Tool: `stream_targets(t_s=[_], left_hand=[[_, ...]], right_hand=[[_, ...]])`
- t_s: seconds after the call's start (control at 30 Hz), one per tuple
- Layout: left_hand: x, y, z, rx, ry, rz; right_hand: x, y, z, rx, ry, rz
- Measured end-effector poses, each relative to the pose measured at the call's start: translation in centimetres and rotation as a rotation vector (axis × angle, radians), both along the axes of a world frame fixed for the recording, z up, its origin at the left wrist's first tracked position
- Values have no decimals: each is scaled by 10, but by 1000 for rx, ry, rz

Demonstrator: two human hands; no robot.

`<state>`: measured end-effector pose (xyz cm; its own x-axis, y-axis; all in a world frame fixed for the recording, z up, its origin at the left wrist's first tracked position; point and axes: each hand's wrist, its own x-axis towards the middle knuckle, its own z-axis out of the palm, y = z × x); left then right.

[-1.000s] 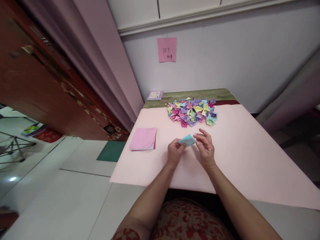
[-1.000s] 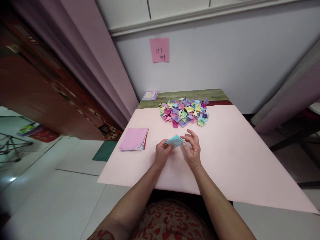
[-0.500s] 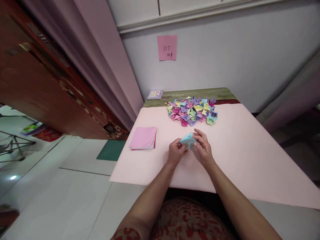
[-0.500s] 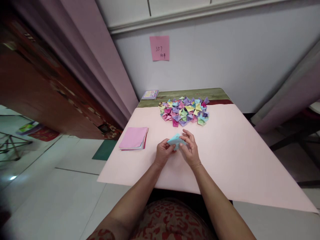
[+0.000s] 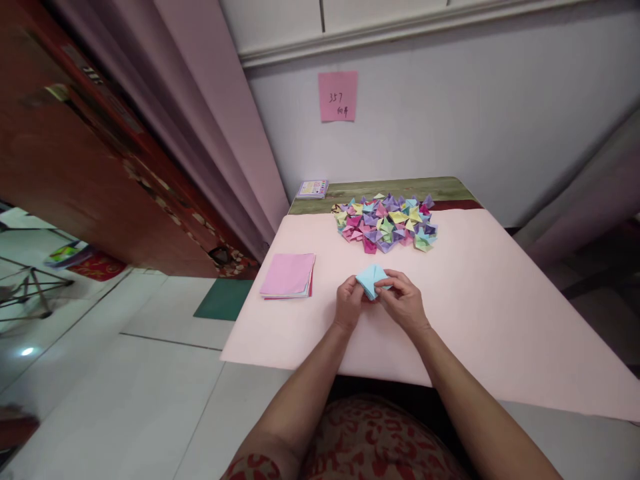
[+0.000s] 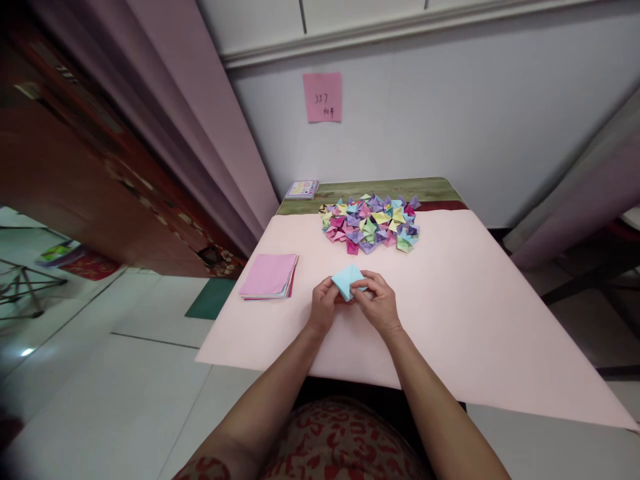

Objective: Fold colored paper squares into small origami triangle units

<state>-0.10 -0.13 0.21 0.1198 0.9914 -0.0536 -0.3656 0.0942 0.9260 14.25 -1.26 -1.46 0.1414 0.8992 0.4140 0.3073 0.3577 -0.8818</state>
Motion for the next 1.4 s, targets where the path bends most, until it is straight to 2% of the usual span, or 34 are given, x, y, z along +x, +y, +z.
stream_targets(t_s=[0.1, 0.3, 0.6, 0.77, 0.83, 0.97, 1.2, 1.3, 1.4], left_hand=[[0, -1, -1, -22, -46, -5], [3, 0, -4, 6, -4, -19], [2, 3, -9, 118, 29, -4], [3, 5, -11, 57, -30, 57], [3, 5, -10, 35, -42, 72], [3, 4, -8, 33, -17, 19], [1, 3, -8, 101, -7, -47], [1, 3, -8, 96, -22, -39], [0, 3, -9, 87, -37, -14]], right_hand=[[-1, -1, -1, -21, 31, -20], [-1, -1, -2, -31, 107, 3], [1, 0, 1, 30, 5, -5], [2, -4, 9, 155, 0, -141], [2, -5, 10, 181, -8, -120], [2, -3, 8, 122, -92, -21], [4, -1, 6, 67, -124, 20], [4, -1, 7, 84, -101, 2], [2, -2, 6, 97, 11, -11]])
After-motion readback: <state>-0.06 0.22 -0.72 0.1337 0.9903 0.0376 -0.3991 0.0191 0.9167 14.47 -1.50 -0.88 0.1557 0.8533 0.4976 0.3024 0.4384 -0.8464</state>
